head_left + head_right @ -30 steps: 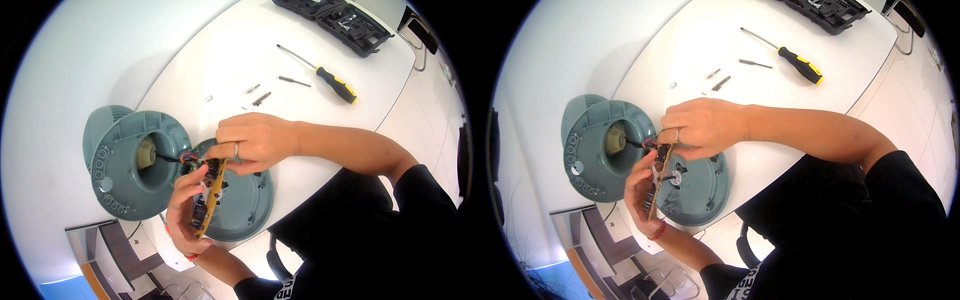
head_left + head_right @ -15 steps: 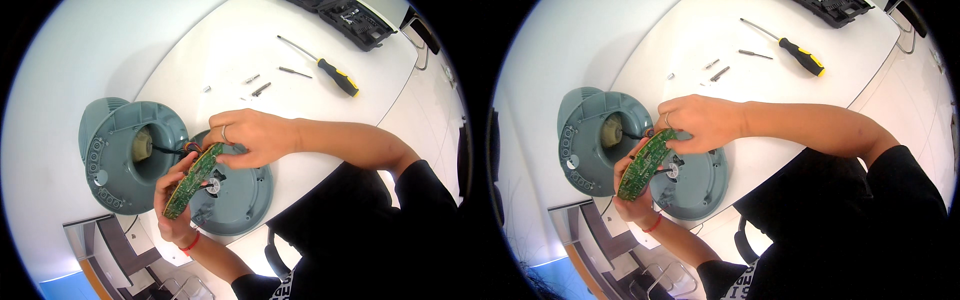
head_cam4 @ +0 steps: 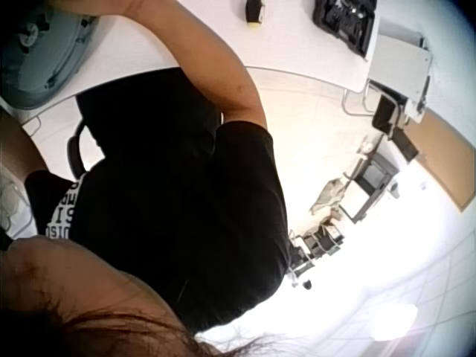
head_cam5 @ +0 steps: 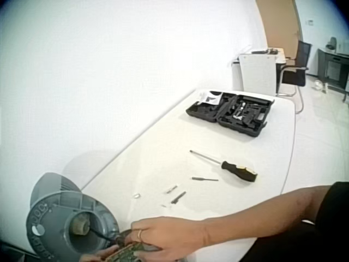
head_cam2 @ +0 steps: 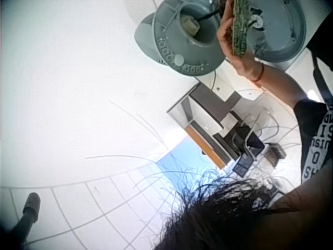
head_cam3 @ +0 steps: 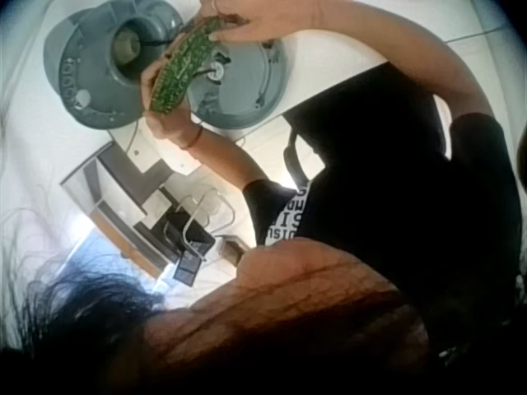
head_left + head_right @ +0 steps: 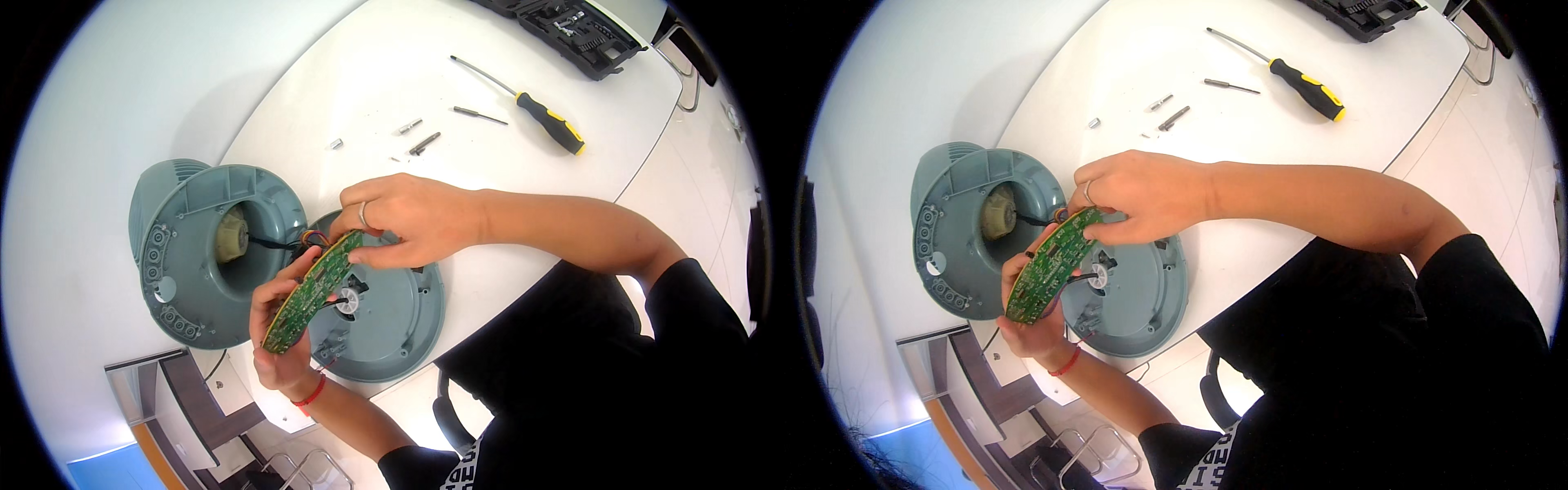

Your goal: The person removes a small black component from a circuit board inside a disassembled teal fan base, then uses a screwdriver to adjust or remove components on the board. The person continues to manipulate the board and wires while seated at a white table.

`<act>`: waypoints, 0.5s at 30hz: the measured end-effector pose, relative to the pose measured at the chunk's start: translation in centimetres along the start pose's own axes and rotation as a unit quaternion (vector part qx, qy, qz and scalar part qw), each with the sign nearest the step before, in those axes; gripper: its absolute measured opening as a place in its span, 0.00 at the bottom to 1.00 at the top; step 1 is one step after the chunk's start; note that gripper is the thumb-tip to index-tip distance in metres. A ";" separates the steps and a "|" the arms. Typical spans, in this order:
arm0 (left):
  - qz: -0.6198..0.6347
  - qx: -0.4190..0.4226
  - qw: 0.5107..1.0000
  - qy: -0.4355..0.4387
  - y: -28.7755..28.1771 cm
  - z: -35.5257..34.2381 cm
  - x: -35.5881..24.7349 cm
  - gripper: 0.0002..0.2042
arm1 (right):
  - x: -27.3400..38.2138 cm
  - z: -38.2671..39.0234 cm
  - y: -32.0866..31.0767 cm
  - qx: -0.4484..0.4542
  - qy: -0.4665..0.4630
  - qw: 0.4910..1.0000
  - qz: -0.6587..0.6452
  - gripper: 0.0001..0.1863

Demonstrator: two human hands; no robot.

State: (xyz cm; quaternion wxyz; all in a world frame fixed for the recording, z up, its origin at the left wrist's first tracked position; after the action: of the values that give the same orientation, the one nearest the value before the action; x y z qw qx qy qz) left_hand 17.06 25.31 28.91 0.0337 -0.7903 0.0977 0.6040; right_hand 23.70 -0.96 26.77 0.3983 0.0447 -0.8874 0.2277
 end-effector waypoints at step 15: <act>0.039 -0.040 0.998 -0.017 -0.2 0.2 0.0 0.45 | -0.5 0.2 1.5 -0.223 -0.183 0.953 0.093 0.17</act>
State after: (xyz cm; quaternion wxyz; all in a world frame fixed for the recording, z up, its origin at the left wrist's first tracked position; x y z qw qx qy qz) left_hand 16.90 25.56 28.89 -0.0192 -0.7760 0.1036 0.6219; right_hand 23.47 0.19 25.75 0.2062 -0.0874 -0.9734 0.0481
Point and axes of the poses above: each hand's wrist, its own z-axis away from the middle knuckle, its own y-axis out of the palm, x = y × z, the point moved 1 cm from there along -z, towards the middle knuckle, and after that the axes turned 10 degrees about -x, right-handed, at the moved point
